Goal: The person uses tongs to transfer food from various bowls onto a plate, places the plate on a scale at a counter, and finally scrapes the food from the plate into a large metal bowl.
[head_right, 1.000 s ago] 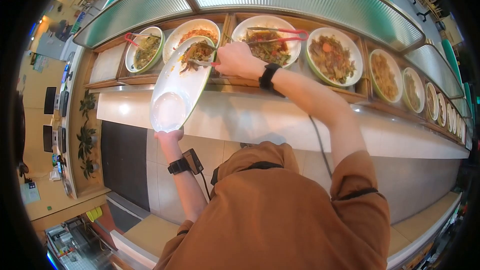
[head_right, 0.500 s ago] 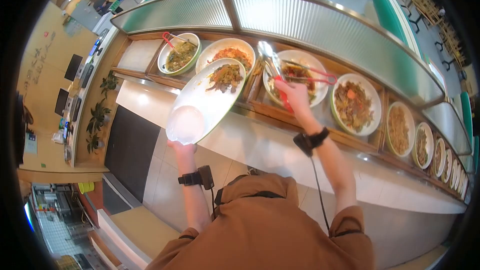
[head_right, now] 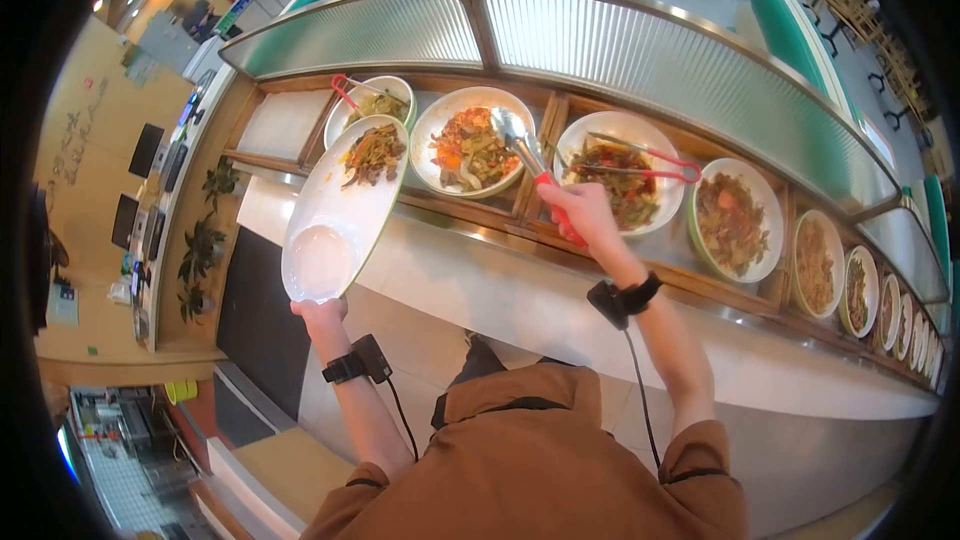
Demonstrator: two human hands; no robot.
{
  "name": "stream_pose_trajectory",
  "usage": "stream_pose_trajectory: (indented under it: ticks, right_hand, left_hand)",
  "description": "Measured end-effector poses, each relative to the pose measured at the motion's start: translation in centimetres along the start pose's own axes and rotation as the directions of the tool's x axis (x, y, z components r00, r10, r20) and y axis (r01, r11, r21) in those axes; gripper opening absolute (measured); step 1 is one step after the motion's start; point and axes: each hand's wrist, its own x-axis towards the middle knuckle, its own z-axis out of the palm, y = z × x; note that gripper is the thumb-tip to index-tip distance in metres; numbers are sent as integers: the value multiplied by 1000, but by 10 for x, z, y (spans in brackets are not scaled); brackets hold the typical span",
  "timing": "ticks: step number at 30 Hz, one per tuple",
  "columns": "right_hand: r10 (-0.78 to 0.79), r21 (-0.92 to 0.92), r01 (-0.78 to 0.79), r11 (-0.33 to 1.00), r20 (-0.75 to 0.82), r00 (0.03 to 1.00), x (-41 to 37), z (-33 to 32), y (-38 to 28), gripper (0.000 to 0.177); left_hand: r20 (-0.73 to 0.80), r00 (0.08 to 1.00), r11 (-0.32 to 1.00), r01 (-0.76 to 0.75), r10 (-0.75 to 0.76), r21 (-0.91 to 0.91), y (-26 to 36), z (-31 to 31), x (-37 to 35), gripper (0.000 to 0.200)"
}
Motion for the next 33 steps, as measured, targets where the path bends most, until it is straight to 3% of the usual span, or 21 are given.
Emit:
stream_pose_trajectory:
  ticks: [3, 8, 16, 18, 21, 24, 27, 30, 33]
  right_hand:
    - [-14, -69, 13, 998, -21, 1000, 3, 26, 2, 38]
    - [72, 3, -72, 997, -100, 992, 6, 72, 1, 37]
    - [183, 43, -178, 983, -235, 955, 5, 110, -9, 34]
    - [196, 67, -186, 980, -206, 959, 4, 114, -8, 33]
    - [215, 150, -192, 970, -160, 963, 11, 116, -6, 35]
    - [299, 194, -277, 941, -91, 950, 15, 123, -15, 33]
    - [265, 89, -263, 961, -9, 964, 25, 128, -19, 29]
    - [367, 42, -370, 928, 57, 928, 45, 133, -22, 26]
    - [365, 32, -372, 927, 138, 921, 70, 135, -20, 23]
  left_hand:
    - [-167, 984, 998, 69, -67, 5, 16, 16, 14, 62]
    - [-26, 989, 983, 147, -145, 106, 37, 1, 97, 58]
    - [-7, 952, 933, 300, -304, 198, 52, 35, 106, 58]
    - [-44, 946, 931, 325, -322, 164, 56, 49, 86, 58]
    - [12, 952, 915, 291, -307, 280, 50, 39, 114, 59]
    - [-39, 923, 912, 385, -383, 141, 50, 38, 126, 58]
    - [-58, 918, 896, 395, -392, 202, 52, 41, 125, 55]
    - [-74, 920, 893, 391, -385, 221, 55, 48, 115, 50]
    - [-130, 914, 881, 404, -383, 245, 57, 54, 111, 46]
